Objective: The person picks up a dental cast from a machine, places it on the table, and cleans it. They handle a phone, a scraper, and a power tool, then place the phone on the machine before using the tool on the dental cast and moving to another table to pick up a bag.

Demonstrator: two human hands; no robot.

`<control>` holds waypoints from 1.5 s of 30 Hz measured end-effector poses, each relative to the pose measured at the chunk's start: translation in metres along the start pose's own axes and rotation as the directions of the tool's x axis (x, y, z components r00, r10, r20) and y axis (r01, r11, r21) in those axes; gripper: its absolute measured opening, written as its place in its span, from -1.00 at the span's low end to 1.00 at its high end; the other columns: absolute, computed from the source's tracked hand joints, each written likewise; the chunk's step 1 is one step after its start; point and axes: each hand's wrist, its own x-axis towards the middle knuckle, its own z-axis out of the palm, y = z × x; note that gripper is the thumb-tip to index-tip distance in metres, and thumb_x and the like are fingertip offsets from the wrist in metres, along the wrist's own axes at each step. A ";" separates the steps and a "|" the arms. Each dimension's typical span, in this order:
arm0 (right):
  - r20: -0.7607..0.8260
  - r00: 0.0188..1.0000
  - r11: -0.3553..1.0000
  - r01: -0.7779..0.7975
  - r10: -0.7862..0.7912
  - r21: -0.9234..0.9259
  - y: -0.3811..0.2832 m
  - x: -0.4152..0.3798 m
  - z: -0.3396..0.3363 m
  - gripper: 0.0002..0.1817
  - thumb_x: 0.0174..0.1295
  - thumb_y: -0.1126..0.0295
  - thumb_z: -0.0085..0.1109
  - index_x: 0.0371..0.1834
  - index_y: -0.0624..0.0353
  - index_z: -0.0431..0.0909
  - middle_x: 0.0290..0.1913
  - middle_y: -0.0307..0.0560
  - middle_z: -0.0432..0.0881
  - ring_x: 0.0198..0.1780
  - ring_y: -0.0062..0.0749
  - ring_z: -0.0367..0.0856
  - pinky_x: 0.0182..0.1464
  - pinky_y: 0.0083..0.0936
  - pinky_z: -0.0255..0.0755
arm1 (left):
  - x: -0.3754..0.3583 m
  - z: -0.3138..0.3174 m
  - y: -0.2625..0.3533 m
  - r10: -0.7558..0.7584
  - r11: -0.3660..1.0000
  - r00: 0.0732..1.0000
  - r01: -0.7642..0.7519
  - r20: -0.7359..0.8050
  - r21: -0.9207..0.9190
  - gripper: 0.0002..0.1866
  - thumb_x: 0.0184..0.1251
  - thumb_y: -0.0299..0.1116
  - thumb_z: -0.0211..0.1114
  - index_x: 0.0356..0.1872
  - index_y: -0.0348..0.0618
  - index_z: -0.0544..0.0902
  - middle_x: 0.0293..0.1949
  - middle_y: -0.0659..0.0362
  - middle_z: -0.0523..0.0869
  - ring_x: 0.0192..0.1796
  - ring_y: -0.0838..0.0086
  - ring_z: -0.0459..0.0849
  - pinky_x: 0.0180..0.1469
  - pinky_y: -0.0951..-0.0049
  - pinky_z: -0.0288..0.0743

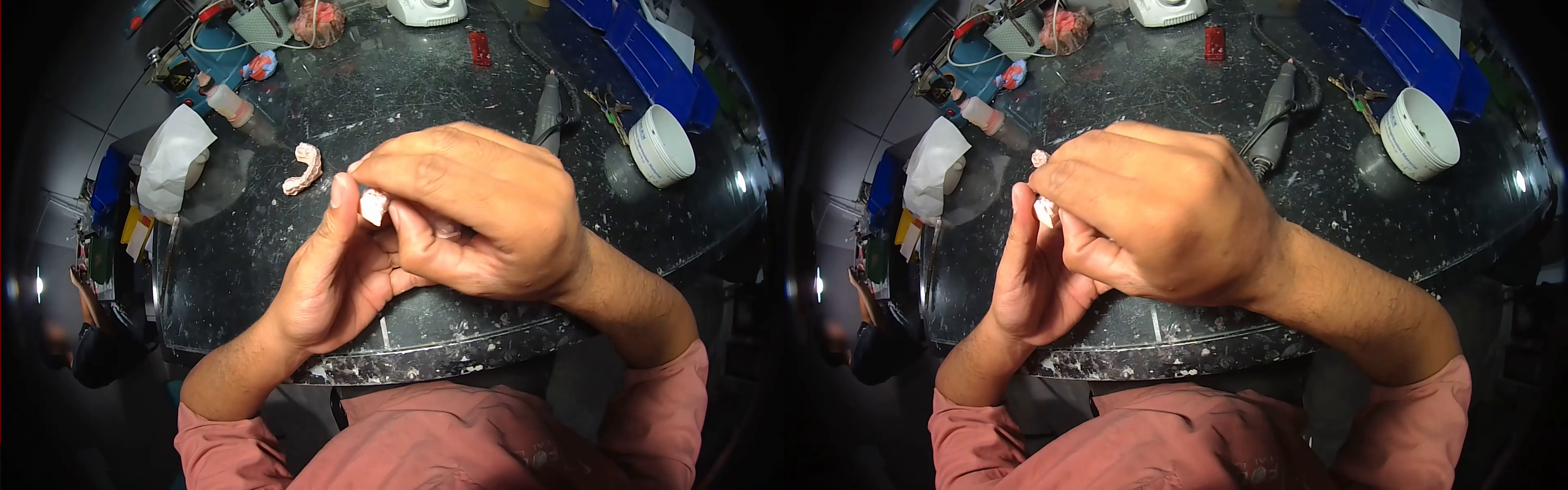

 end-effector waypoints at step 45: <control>0.062 0.998 0.999 0.003 0.000 -0.039 -0.001 -0.007 0.000 -0.71 0.05 0.53 0.36 -0.11 0.32 0.66 -0.23 0.04 0.74 -0.21 -0.19 0.78 -0.15 -0.41 0.69 | 0.000 0.003 0.007 -0.049 0.995 0.990 0.061 -0.133 0.084 -0.37 0.61 0.14 -0.24 0.25 -0.25 0.40 0.19 -0.13 0.57 0.26 0.15 0.60 0.36 0.06 0.46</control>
